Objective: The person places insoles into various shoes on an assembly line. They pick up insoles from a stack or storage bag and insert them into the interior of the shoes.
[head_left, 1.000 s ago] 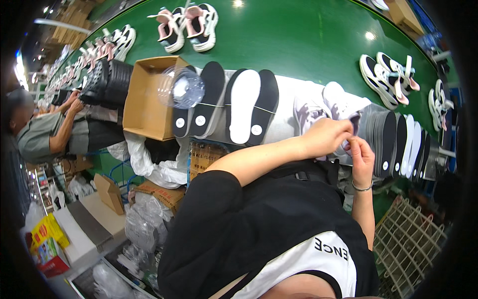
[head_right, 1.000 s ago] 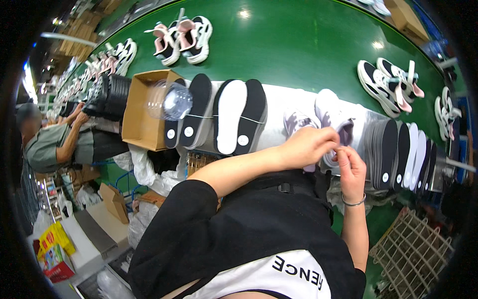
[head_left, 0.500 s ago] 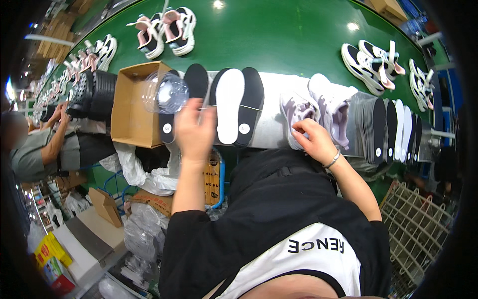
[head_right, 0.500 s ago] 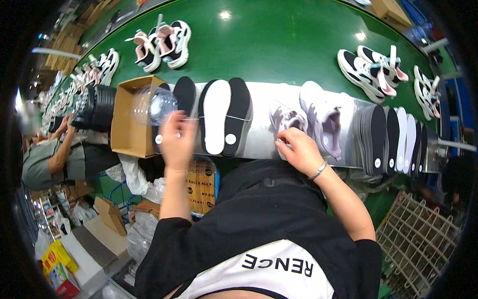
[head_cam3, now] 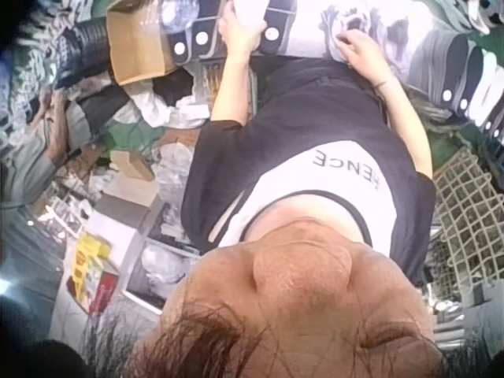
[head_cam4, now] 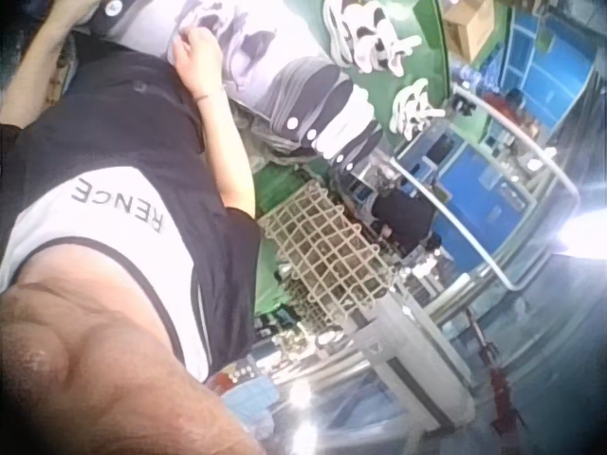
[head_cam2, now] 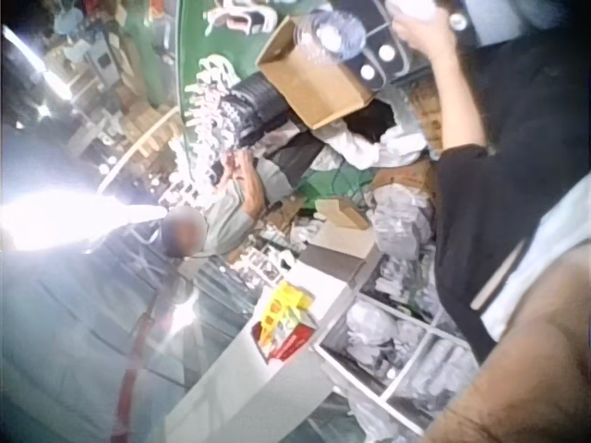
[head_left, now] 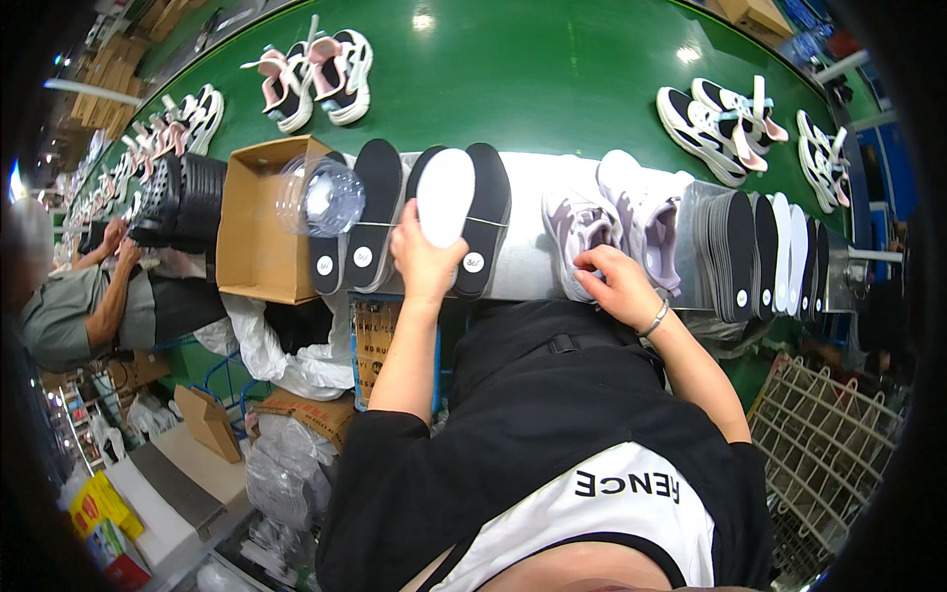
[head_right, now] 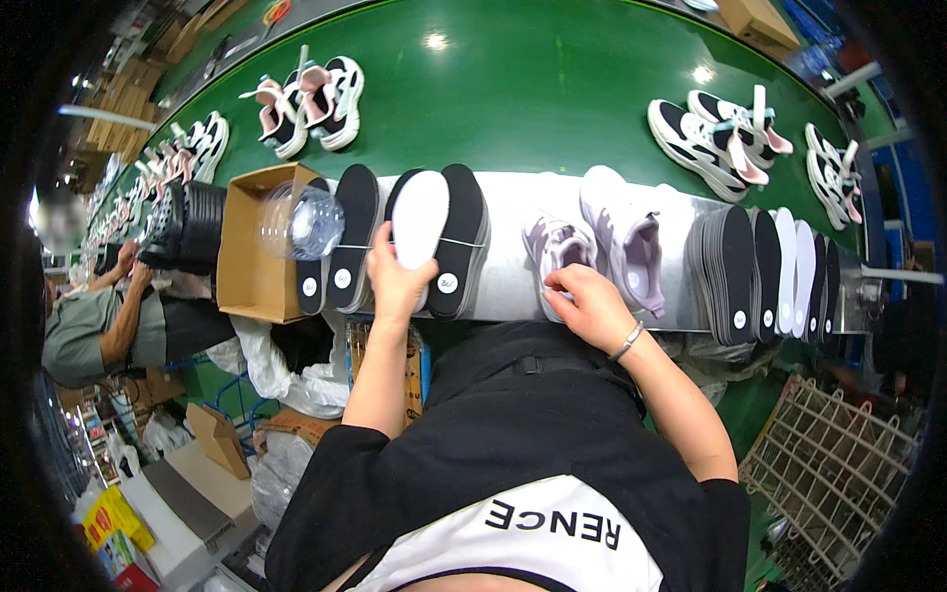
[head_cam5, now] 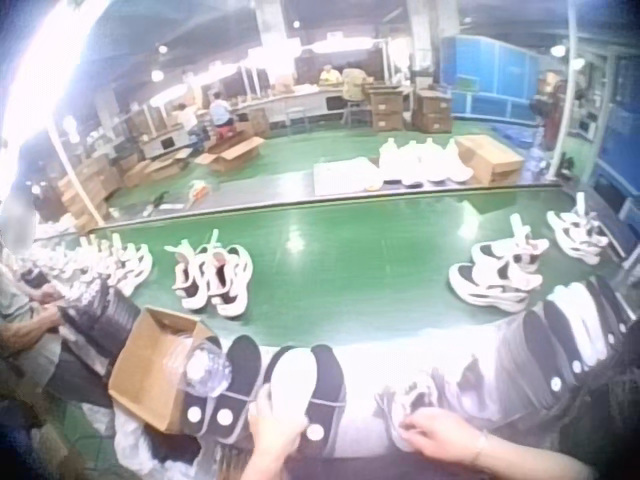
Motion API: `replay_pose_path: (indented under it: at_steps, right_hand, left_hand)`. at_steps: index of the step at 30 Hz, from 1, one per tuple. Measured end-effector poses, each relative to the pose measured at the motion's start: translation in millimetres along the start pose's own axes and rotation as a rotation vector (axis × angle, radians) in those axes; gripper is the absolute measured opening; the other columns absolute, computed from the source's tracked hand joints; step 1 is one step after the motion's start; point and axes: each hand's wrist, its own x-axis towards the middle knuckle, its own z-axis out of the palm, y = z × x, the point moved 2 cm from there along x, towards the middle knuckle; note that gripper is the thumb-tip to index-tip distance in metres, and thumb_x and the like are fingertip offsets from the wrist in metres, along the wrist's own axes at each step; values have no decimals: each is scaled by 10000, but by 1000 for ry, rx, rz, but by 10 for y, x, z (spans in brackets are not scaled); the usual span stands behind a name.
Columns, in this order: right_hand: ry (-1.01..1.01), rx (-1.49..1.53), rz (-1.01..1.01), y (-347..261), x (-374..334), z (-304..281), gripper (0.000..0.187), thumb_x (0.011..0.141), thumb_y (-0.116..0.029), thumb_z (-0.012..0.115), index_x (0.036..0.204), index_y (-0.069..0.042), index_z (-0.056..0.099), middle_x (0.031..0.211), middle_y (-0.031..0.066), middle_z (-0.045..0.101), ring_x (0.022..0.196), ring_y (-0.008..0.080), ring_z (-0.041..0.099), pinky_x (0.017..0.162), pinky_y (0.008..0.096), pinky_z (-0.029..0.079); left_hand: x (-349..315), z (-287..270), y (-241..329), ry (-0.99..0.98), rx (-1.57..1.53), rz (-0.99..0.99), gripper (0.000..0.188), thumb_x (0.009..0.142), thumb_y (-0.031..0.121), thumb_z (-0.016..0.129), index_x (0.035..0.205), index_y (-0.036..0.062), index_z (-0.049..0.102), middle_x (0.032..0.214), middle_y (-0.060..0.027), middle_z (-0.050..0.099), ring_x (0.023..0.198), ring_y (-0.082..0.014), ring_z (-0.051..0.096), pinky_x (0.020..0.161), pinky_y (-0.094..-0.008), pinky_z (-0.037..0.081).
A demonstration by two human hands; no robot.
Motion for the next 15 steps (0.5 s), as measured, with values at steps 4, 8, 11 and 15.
replay_pose_path:
  at_steps: [4,8,11,15]
  right_hand:
    - [62,193,-4,-100,-30,-154,156,757,-135,546,845,-5,551,806,104,543,750,217,535,672,293,419]
    - [134,750,87,-367,12,-239,307,742,-171,610,972,-27,466,958,73,502,872,145,492,723,246,406]
    - [157,967,96,-598,71,-292,464,691,-213,674,1010,-59,375,982,80,435,892,138,442,723,233,386]
    - [338,888,87,-462,41,-510,514,682,-288,684,1005,-73,349,906,66,425,848,112,427,739,226,374]
  left_hand:
    - [-96,-226,415,75,-419,10,753,549,55,634,1219,49,292,1080,-148,306,1001,-254,356,863,-352,333]
    - [-316,-142,930,85,-273,444,751,574,65,691,1218,49,305,1063,-131,296,993,-244,343,838,-335,341]
    - [-706,94,1238,20,-332,818,505,560,9,665,1030,34,485,1026,-145,358,929,-287,396,805,-346,360]
    - [-800,295,1396,-353,-601,1025,491,586,32,684,1035,31,486,1095,-143,371,1022,-273,372,869,-362,318]
